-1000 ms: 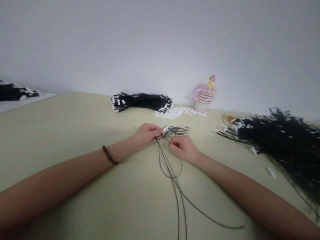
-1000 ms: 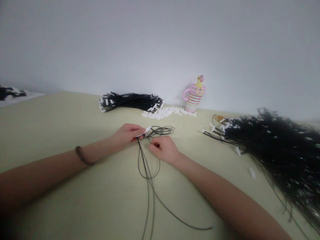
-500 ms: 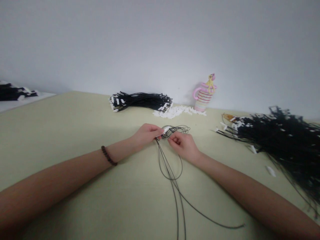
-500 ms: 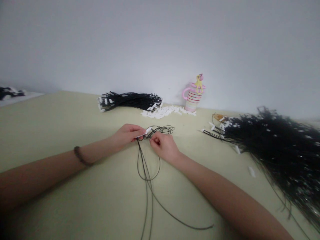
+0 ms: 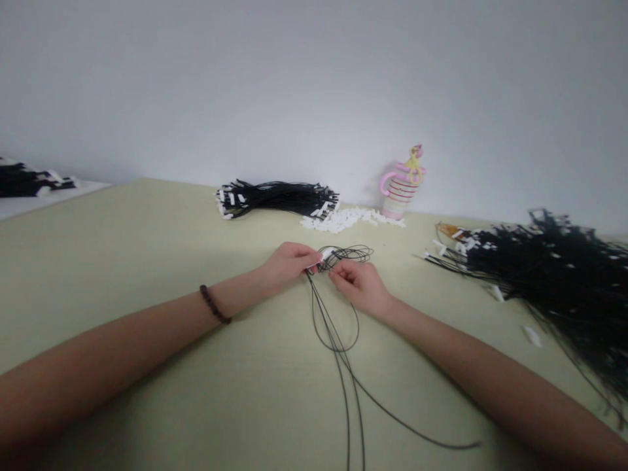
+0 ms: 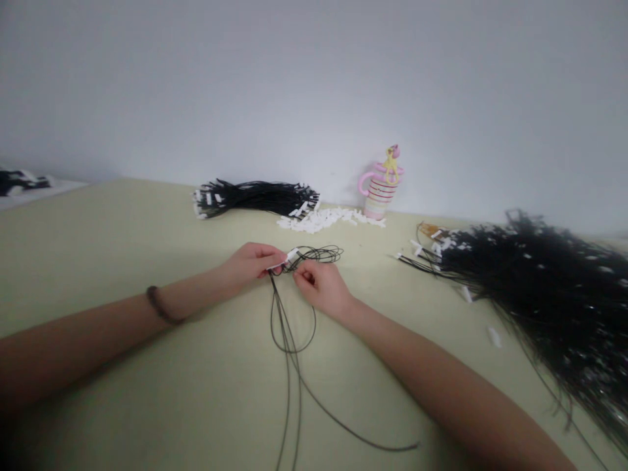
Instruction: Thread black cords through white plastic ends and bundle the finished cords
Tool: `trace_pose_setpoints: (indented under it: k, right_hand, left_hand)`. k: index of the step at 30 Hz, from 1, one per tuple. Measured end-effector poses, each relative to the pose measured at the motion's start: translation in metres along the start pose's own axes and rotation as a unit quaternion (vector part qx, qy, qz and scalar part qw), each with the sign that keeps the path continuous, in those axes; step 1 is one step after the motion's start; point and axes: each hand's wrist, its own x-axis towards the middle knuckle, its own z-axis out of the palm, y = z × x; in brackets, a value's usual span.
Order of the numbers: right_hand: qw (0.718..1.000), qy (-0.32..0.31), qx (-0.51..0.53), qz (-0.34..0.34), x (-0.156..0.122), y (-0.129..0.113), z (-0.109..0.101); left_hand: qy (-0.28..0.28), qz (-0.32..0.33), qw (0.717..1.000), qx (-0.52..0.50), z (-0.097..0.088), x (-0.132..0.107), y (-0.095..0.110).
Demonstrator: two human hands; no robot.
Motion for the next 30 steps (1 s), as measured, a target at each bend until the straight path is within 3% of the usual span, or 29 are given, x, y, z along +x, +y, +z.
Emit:
trace_pose_setpoints:
  k: [6, 12, 19, 24, 30]
  right_hand:
    - [1.000, -0.007, 0.019, 0.018, 0.000, 0.002, 0.001]
    - [0.994, -0.020, 0.073, 0.084, 0.004, 0.000, 0.002]
    - [0.993, 0.005, 0.069, 0.092, 0.002, -0.006, 0.004]
    - [0.996, 0.034, 0.023, 0.078, 0.001, -0.008, 0.005]
    - [0.996, 0.057, -0.059, 0.016, -0.002, -0.013, 0.003]
  left_hand:
    - [0.005, -0.008, 1.000, 0.003, -0.001, 0.001, -0.001]
    - [-0.002, 0.001, 1.000, 0.003, -0.002, 0.001, -0.003]
    - [-0.013, 0.020, 0.999, 0.022, -0.002, 0.001, -0.004]
    - [-0.013, 0.045, 0.998, 0.044, -0.002, 0.002, -0.008]
    - [-0.010, 0.048, 0.996, 0.079, 0.000, 0.001, -0.005]
